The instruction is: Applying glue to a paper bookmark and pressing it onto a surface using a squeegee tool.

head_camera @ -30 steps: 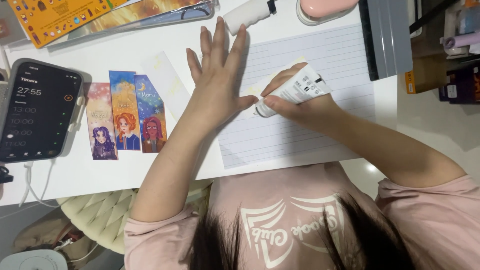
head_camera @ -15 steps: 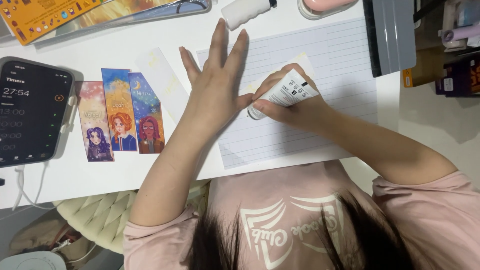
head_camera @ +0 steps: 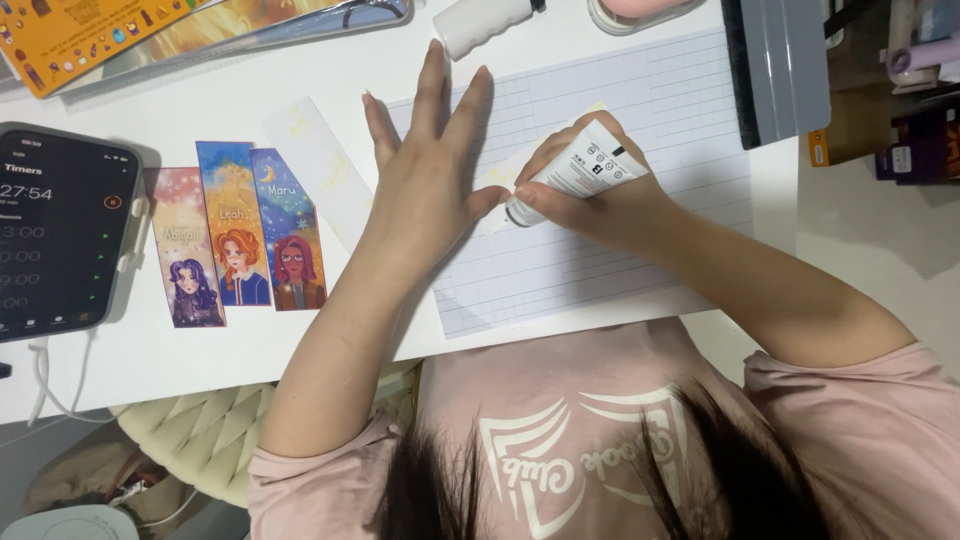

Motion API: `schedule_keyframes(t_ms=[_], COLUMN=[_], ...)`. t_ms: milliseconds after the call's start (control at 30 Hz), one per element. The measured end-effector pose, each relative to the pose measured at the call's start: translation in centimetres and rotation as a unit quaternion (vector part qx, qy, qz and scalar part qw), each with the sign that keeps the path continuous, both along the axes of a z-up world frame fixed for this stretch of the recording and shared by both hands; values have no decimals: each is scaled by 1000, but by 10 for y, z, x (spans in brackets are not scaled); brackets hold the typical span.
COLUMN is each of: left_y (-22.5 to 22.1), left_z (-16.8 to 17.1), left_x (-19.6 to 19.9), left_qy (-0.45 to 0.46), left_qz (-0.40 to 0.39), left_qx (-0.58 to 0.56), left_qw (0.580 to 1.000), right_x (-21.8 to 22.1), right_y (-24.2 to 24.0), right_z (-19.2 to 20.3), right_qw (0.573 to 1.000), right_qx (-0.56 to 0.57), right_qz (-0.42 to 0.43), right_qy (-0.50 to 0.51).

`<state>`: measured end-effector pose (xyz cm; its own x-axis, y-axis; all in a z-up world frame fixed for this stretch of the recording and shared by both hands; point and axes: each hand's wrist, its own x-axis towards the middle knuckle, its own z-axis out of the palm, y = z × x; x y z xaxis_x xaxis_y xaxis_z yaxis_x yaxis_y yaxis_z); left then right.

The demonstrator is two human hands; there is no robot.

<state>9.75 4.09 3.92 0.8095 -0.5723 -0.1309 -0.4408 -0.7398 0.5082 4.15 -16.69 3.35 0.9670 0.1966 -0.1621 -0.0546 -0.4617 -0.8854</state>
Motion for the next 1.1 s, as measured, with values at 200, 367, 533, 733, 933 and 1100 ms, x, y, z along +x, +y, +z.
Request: schedule_keyframes(t_ms=[200,367,533,733,933,1100], left_y=[-1,0,0,-1,-1,-1], left_z=[1,0,-1,0,-2,-1], left_x=[-1,-1,-1,-1,-1,-1], left_qy=[8,14,10,22,27,18], left_qz=[2,2,0,8,9,8], left_qx=[3,-6,-2,12,21,29], left_qw=[1000,1000,1000,1000,999,999], right_x=[3,7,6,14,13,13], right_y=[-10,-15,-23,-32,-42,-50], right_z=[-3,6,6,11,18,17], right_qw=[999,996,995,993,996,997], right_qx=[38,85,88,112,64,42], right_qz=[-2,-21,-46,-26,-51,-64], right_qy=[-33,-9,5,-5,25,7])
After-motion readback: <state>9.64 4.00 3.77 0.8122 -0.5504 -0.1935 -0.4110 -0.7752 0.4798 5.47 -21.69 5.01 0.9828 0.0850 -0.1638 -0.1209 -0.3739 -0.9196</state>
